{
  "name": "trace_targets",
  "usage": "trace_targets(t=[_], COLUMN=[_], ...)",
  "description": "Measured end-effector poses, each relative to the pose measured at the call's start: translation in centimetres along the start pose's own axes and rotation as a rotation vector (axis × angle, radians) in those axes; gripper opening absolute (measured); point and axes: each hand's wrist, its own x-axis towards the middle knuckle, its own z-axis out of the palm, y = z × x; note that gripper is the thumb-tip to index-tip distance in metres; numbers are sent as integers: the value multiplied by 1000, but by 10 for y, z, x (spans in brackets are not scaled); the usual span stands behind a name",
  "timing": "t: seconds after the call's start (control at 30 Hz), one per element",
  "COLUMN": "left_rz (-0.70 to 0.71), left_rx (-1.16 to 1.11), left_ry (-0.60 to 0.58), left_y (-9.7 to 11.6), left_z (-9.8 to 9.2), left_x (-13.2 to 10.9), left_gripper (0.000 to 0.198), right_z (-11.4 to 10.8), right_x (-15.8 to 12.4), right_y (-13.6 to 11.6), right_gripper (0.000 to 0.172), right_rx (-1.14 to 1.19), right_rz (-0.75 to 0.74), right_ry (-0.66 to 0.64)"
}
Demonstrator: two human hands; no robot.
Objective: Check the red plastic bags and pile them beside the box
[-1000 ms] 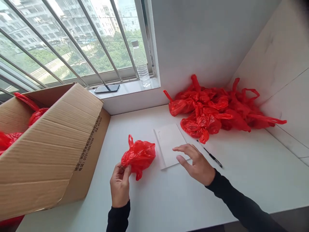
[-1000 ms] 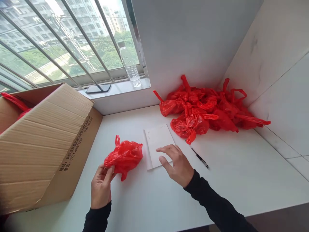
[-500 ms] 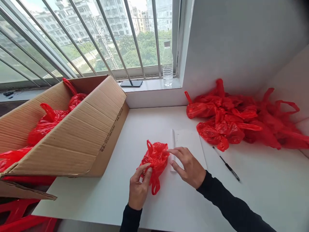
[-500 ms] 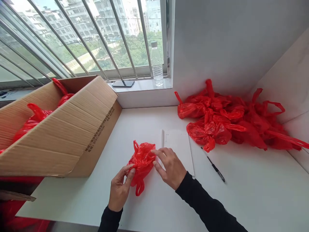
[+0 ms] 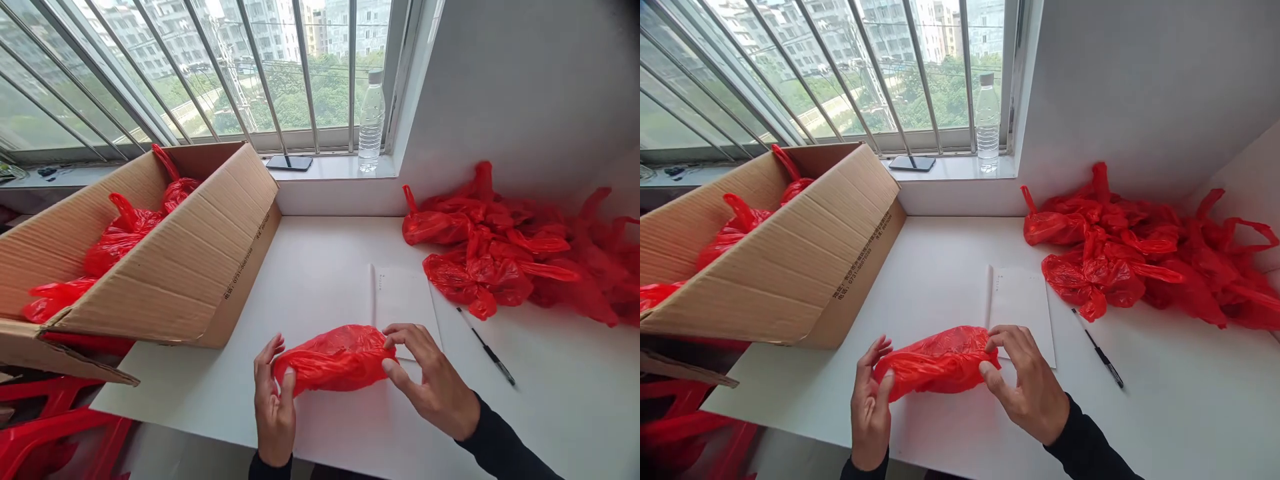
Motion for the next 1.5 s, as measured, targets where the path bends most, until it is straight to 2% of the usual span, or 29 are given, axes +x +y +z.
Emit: trace_targets(t=[0.1, 0.2, 0.27, 0.37, 0.4, 0.47, 0.53, 0.63, 0.7, 0.73, 0.83, 0.9, 0.97, 1.0, 1.1, 1.2, 1.27, 1.33, 1.4, 1.5], left_rz=[201, 351, 316, 186, 137, 45, -38, -77, -18, 43, 315, 459, 512, 499, 388, 290, 211, 99, -57, -239], left_rx=[130, 258, 210, 92, 65, 28, -12, -65, -89, -64, 218, 374, 347, 302, 228, 217, 187, 126, -71, -410], left_ry=[-241, -421, -425, -336, -297, -232, -167, -64, -53, -93, -322, -395, -348, -295, -84, 139, 217, 180, 30, -156], left_y=[21, 34, 36, 31, 27, 19, 11, 13, 22, 28, 39, 39, 35, 34, 33, 34, 35, 37, 43, 57], left_z=[6, 4, 1, -1, -2, -3, -5, -11, -13, -13, -8, -4, -3, -4, -10, -20, -26, -32, -38, -44], left_x=[-7, -8, -9, -11, -10, -9, -8, -14, -23, -28, -36, -36, -34, -32, -29, -27, -27, -28, -30, -33], left_gripper=[44, 51, 48, 20, 16, 23, 29, 34, 39, 43, 58, 56, 44, 38, 28, 21, 17, 22, 29, 27], right_z=[14, 24, 23, 18, 17, 15, 13, 10, 9, 10, 13, 16, 19, 20, 18, 8, -1, -9, -14, -19], right_x=[0, 1, -2, -7, -9, -12, -13, -15, -16, -16, -21, -25, -28, -29, -29, -28, -28, -31, -35, -39], right_y=[-2, -1, -1, 1, 3, 6, 9, 8, 5, 4, 1, 0, -1, -1, -1, -5, -8, -9, -11, -18], right_gripper=[22, 18, 19, 30, 24, 9, 20, 17, 25, 25, 13, 26, 42, 38, 12, 11, 13, 13, 13, 15], right_rx=[7, -49, -69, -147, -172, -195, -191, -169, -180, -192, -208, -197, -210, -223, -190, -36, 33, 111, 209, 214], right_rz=[21, -33, -64, -97, -105, -102, -79, -73, -111, -130, -152, -171, -214, -238, -262, -134, 1, 120, 191, 159], right_ry=[-87, -134, -176, -242, -252, -250, -237, -243, -271, -283, -299, -310, -313, -305, -239, -77, 20, 69, 85, 89])
